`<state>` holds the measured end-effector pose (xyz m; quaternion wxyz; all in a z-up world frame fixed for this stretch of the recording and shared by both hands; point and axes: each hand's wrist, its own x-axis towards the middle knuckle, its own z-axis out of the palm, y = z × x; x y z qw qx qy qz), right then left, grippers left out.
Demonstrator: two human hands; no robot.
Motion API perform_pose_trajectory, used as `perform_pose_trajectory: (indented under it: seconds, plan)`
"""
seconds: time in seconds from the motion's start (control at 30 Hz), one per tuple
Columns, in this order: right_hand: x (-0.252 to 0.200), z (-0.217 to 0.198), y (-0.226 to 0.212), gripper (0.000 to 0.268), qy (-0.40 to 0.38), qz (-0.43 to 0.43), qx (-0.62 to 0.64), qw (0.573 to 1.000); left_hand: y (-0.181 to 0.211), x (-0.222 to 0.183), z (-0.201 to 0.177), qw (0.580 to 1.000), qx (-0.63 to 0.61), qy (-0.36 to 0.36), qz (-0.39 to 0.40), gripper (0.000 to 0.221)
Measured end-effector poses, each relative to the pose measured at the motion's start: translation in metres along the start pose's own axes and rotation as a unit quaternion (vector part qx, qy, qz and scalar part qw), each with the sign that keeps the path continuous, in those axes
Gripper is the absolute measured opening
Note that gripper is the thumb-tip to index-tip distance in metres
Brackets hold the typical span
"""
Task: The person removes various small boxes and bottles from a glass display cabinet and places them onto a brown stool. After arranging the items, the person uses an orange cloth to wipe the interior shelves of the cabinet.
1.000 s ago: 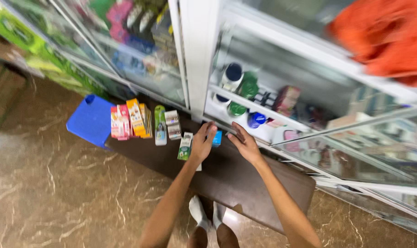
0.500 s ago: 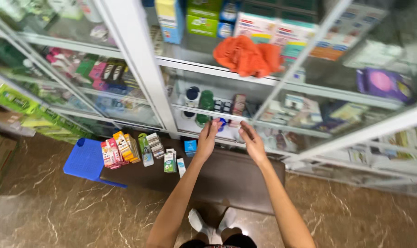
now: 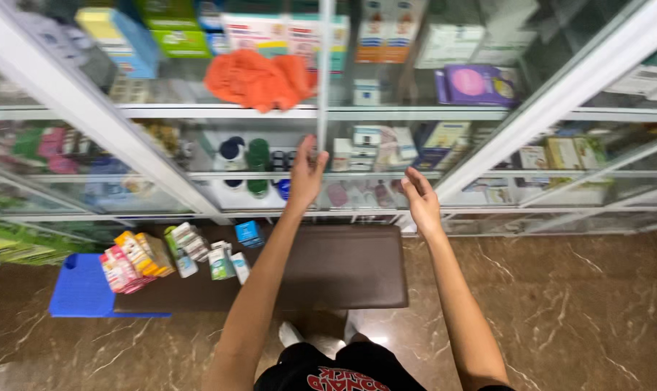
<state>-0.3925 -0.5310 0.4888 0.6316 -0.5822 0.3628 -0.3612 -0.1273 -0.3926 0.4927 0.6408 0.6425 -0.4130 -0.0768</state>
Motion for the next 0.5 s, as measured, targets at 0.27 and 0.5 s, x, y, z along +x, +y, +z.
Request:
perform_pose_trajectory:
  seconds: [0.27,0.5]
  plan:
    - [0.047,-0.091,-0.012,0.052,0.06,-0.067,-0.083,0.992,0.002,0.017,0.03,0.997,-0.045,0.049,-0.04,0.037]
    - [0.051,-0.108,-0.026,0.043,0.178,-0.107,-0.176,0.962,-0.009,0.022,0.016,0.99,-0.078,0.033,-0.109,0.018]
